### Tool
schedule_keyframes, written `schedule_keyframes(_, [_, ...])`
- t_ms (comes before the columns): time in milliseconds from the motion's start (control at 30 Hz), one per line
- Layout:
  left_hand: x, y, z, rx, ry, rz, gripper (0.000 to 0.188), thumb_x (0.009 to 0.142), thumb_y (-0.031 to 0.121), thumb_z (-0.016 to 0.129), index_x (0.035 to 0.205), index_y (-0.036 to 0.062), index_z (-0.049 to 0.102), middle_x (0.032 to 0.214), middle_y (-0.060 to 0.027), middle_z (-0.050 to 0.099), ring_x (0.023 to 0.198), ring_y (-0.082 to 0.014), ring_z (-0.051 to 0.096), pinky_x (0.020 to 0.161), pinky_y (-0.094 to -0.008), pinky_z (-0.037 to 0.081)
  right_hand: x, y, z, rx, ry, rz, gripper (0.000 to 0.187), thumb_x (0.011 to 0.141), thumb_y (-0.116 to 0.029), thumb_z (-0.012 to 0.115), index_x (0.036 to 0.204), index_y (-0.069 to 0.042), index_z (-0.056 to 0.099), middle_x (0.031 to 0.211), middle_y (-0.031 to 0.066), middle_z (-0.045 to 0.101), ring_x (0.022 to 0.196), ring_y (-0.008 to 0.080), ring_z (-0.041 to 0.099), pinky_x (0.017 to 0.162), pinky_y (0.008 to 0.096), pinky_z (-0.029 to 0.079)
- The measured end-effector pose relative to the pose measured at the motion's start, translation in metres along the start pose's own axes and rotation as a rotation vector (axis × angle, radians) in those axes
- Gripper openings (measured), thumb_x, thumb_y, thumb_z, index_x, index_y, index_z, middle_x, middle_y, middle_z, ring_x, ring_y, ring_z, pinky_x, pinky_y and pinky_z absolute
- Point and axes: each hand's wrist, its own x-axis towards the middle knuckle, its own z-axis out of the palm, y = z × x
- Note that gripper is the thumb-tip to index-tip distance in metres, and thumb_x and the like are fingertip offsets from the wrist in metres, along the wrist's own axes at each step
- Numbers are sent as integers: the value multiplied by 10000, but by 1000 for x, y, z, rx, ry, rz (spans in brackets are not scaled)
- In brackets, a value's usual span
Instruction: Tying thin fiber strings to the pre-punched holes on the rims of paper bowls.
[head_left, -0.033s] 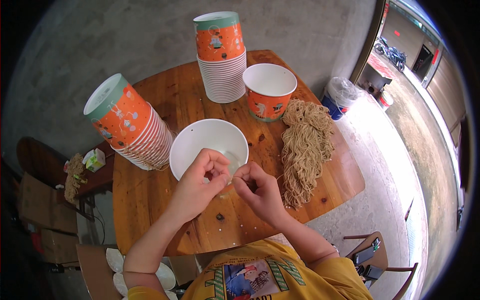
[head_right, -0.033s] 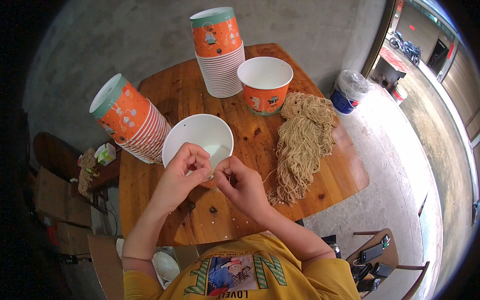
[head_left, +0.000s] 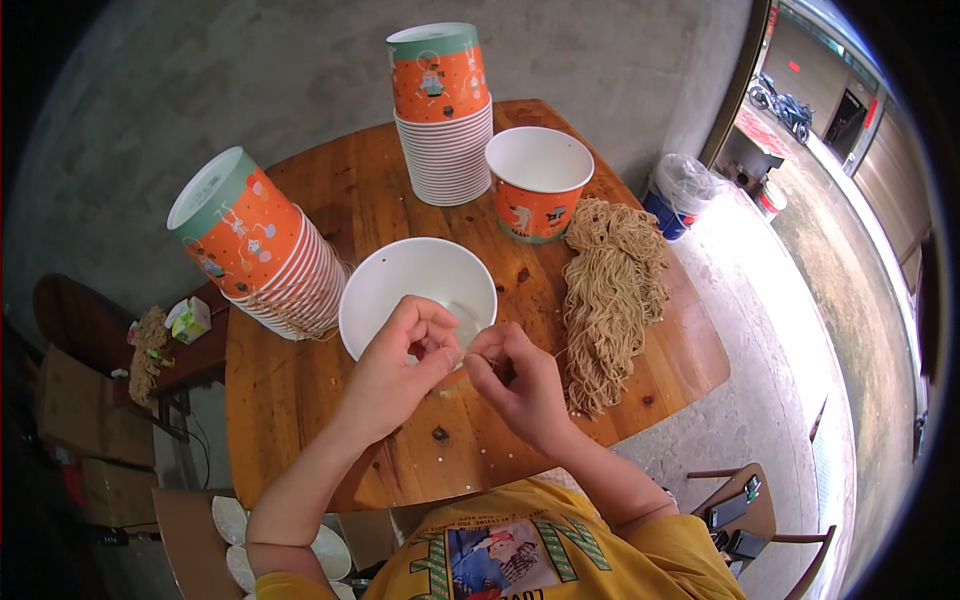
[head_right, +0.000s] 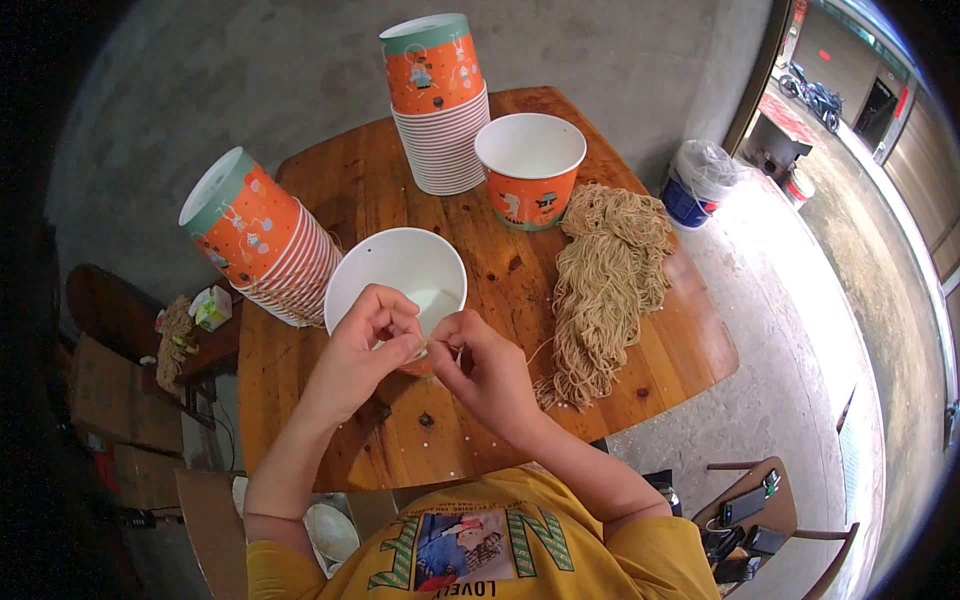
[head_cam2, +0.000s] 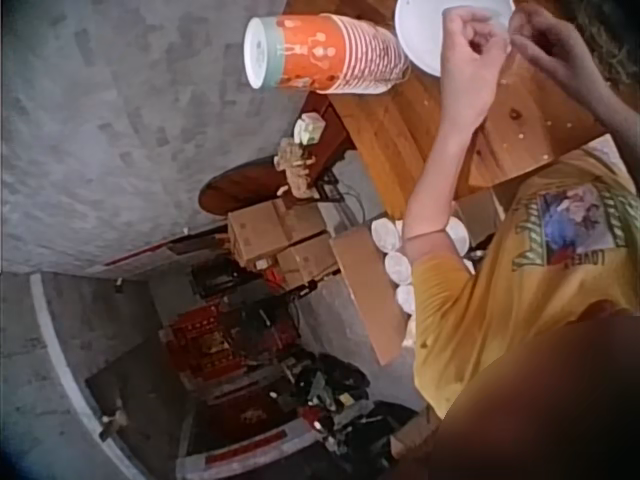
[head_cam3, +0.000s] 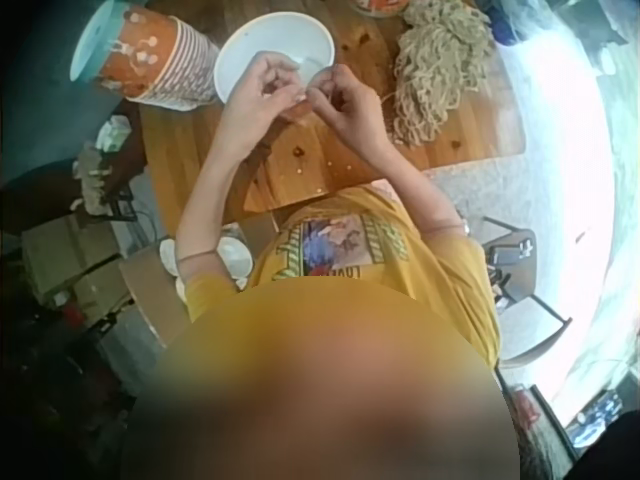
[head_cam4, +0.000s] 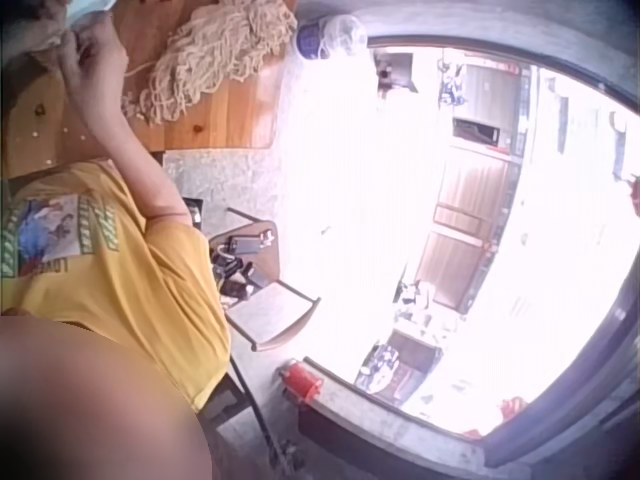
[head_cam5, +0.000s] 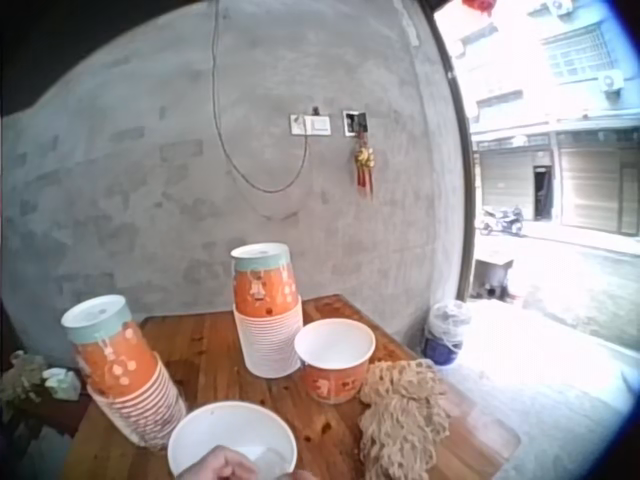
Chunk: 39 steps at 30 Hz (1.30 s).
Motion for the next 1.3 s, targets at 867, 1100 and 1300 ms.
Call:
schedule_keyframes(867, [2,6,2,-45,39,-138,201,903,12,567,1079,33,473,896,-14,582,815,-63,528,728,-222,435,13,4,-10,-647,130,-656,283,719,13,705,937,-119,580,821,34,586,612,187,613,471,294,506])
schedule_keyframes(1100, [-3,4,11,188,68,28,267,869,-24,582,1103,30,465,879,-28,574,796,-103,539,757,-261,461,18,8,-10,-758,114,-685,238,705,-15,693,883,-99,558,761,25,569,604,196,605,474,306,503])
schedule_keyframes(1300, [-6,-3,19,316,106,133,278,864,-41,572,1110,33,464,899,-57,523,840,-147,549,786,-298,475,17,-2,-6,-521,33,-413,191,722,-36,675,830,-65,521,753,68,555,605,223,607,508,330,503])
